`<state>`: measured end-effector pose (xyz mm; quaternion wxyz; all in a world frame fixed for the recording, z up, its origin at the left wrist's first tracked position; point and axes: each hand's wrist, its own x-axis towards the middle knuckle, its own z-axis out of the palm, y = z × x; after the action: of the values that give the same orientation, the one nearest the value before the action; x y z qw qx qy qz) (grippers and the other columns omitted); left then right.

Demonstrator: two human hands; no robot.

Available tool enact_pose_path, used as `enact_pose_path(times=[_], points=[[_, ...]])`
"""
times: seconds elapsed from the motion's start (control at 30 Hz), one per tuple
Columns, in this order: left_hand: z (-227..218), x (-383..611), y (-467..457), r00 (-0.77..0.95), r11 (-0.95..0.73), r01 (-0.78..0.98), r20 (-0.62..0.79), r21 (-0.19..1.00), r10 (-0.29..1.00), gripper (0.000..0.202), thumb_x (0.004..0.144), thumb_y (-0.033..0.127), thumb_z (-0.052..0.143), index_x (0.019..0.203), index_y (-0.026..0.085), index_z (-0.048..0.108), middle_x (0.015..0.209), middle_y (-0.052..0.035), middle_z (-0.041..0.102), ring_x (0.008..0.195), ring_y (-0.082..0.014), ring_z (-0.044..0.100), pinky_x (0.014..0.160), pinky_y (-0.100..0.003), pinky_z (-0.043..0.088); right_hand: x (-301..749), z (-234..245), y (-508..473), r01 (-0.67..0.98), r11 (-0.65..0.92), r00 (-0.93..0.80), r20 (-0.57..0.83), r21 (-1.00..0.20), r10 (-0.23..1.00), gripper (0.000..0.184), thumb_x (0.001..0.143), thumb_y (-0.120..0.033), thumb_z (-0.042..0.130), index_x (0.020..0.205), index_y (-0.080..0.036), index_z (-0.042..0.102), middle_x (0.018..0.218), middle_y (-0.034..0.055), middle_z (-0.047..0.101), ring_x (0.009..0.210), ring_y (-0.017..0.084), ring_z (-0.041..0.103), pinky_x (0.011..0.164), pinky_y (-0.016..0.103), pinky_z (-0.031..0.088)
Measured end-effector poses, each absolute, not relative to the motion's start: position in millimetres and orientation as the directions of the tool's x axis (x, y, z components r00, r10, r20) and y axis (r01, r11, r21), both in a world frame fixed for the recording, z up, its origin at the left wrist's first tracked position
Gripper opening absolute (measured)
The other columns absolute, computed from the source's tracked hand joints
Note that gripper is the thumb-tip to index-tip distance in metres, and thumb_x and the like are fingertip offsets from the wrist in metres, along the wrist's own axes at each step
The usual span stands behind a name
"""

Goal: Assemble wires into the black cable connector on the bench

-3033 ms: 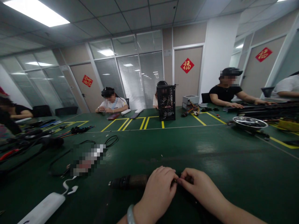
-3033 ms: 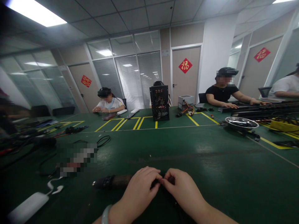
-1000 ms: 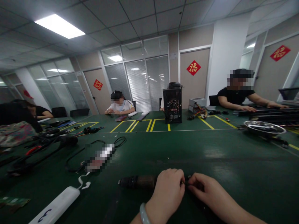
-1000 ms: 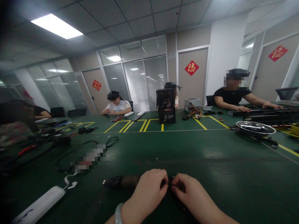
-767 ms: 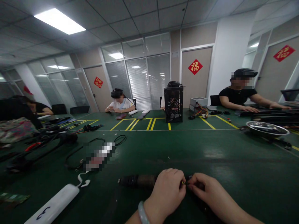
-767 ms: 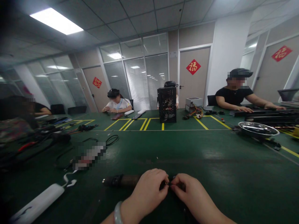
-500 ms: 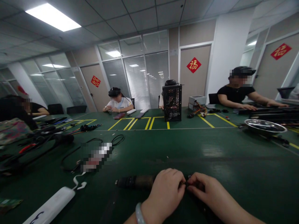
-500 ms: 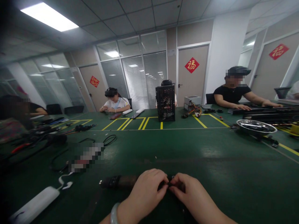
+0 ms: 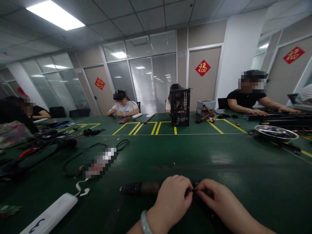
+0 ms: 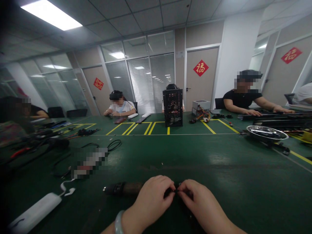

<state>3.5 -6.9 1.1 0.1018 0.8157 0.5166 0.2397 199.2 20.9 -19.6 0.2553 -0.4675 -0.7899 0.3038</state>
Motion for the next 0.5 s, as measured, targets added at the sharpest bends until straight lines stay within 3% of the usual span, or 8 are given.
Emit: enact_pose_path(times=[0.5], points=[[-4.7,2.2,-5.9,0.314,-0.409,0.809,0.277,0.422,0.908,0.013,0.084,0.020,0.062,0.096,0.025,0.059,0.092,0.0021,0.063,0.087,-0.0192,0.056,0.079,-0.033,0.039,199.0,-13.4,21.4,0.545,0.338,-0.453,0.069,-0.768,0.889,0.012,0.085,-0.025,0.056,0.081,-0.021,0.067,0.078,-0.0012,0.068,0.071,0.015,0.063,0.063,0.020,0.045]])
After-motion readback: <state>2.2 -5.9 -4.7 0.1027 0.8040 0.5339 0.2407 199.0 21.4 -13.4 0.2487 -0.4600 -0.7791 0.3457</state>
